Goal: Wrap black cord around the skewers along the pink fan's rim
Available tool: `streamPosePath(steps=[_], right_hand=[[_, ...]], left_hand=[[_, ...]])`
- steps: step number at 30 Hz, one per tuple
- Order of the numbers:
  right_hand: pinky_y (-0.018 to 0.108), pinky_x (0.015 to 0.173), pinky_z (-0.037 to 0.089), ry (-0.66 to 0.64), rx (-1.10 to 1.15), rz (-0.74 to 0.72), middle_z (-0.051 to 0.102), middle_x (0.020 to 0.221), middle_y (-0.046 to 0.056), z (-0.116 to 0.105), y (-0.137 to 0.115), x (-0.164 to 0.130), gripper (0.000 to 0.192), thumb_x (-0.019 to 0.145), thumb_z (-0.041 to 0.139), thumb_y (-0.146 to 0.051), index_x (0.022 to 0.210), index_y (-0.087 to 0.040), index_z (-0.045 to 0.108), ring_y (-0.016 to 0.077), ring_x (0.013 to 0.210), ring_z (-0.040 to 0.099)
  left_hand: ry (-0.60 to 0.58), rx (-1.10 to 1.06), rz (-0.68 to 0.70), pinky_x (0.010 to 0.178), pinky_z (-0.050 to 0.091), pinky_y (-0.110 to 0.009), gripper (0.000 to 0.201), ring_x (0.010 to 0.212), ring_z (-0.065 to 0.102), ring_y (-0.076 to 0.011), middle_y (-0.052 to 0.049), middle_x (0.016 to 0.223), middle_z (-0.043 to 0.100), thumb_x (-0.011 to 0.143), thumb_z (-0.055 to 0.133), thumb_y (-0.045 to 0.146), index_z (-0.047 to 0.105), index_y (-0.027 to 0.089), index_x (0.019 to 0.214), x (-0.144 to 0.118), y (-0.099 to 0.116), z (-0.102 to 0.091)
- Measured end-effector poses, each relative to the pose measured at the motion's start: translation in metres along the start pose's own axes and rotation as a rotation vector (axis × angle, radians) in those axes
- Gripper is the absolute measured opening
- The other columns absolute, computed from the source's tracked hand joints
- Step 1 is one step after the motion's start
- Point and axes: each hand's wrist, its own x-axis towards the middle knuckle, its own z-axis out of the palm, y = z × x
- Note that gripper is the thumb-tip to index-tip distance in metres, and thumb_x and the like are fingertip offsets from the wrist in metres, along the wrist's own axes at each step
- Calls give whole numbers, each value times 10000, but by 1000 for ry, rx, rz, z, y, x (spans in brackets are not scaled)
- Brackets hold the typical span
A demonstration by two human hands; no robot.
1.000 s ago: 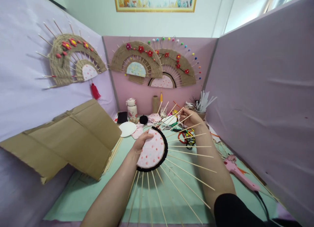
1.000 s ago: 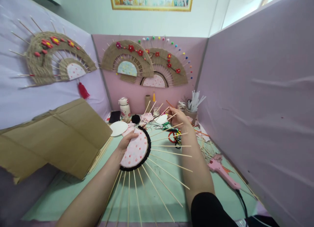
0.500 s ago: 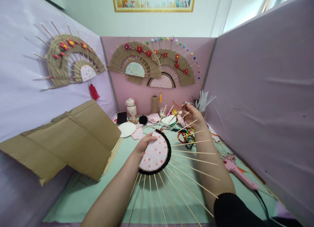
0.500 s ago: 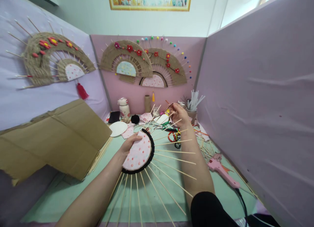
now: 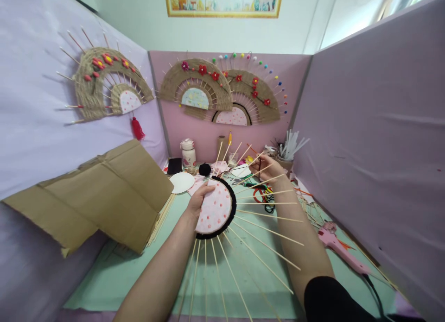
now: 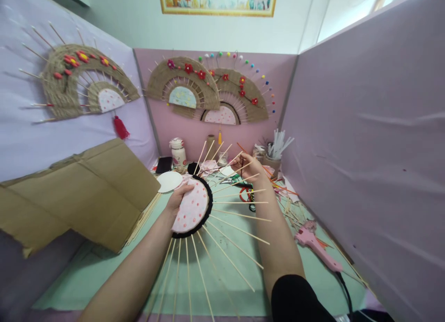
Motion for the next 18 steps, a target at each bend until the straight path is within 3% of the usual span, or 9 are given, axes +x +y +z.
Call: streamPosePath(steps=[4,7,11,14,18], right_hand=[[211,473,396,-84,-194,89,370,470,-66,6,7,-1,277,708,615,-274,584,-197,380,71,430,398],[186,418,305,-204,-413,110,299,476,-85,14,16,-6,262,715,614,-283,603,-194,395,48,395,287],[186,464,353,-345,-645,241,456,578,-55,30,27,-15,183,647,689,-240,703,-171,529,54,481,402],[188,514,400,-456,-786,339,546,705,-21,42,30,-21,217,666,682,-268,825,-169,573,70,572,473],[176,554,416,-528,-851,359,580,795,3,51,28,-24,267,688,663,-271,926,-168,599,81,651,500]], left_hand=[[-2,12,101,547,490,-253,160,532,620,-148,-23,633,662,625,613,62,584,129,768,1,0,1],[-17,25,141,533,482,-241,177,522,607,-139,-7,607,646,606,632,78,589,133,769,2,-2,0],[-12,43,176,570,482,-237,226,553,609,-130,-7,650,653,595,645,97,601,133,814,4,-2,-2],[-14,43,209,614,485,-241,400,606,617,-124,-4,752,669,591,644,94,588,160,982,3,-1,-1],[-4,61,251,618,481,-234,546,629,613,-117,13,801,662,590,646,91,535,195,1114,1,1,1]])
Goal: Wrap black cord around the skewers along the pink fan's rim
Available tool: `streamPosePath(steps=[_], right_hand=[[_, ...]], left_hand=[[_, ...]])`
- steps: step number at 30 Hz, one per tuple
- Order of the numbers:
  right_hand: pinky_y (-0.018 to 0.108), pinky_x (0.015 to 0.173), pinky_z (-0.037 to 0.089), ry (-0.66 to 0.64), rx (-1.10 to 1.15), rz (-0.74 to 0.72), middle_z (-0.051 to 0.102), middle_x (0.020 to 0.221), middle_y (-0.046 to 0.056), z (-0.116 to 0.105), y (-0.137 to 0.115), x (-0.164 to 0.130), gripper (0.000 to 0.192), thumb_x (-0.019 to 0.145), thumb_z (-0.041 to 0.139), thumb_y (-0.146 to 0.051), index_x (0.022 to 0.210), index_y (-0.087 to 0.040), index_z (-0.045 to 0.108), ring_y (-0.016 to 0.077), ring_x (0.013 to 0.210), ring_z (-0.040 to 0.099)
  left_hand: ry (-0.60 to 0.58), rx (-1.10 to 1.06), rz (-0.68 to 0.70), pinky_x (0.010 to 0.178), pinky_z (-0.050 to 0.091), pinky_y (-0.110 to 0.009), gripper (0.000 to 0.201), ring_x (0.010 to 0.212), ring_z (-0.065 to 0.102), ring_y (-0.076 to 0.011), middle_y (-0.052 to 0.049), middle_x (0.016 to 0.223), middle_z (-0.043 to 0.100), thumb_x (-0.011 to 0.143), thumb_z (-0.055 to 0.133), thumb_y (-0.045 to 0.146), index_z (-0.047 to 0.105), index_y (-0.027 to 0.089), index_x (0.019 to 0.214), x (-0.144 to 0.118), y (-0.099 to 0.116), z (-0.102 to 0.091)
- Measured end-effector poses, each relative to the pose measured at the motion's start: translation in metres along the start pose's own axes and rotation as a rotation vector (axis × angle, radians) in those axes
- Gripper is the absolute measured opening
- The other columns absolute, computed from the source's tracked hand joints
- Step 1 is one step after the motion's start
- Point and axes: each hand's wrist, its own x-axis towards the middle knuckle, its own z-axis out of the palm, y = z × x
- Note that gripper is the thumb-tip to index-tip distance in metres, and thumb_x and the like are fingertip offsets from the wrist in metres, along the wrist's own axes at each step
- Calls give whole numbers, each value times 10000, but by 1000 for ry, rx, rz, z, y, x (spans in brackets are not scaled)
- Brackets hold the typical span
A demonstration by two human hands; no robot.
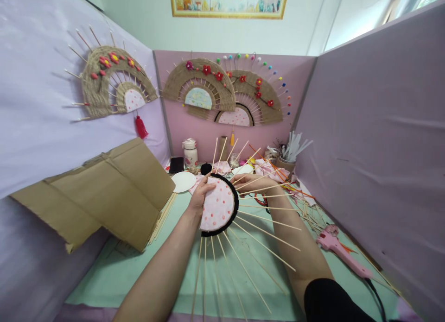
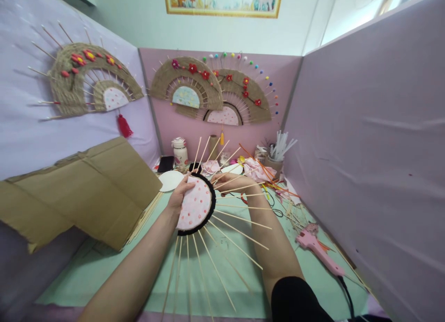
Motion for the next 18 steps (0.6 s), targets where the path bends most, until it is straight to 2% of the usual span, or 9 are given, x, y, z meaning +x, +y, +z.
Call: streamPosePath(steps=[5,12,18], right_hand=[[175,538,398,8,-78,3,584,789,8,-5,3,0,225,706,634,-284,884,-147,635,78,636,478],[179,499,372,98,-52,-5,550,672,-14,-15,10,-4,233,677,674,-332,793,-139,613,60,556,446],[178,475,366,111,-38,-7,548,667,-23,-18,6,-7,258,643,703,-352,759,-144,605,47,523,446]], left_hand=[[29,11,18,598,474,-224,496,615,610,-116,22,773,653,570,663,97,555,199,1044,0,0,0],[12,-1,-48,585,478,-242,351,577,609,-130,-1,697,655,576,651,116,582,154,918,2,-5,-3],[-17,-13,-68,591,489,-260,354,594,621,-144,-16,729,668,591,624,100,586,153,939,3,-6,-5]])
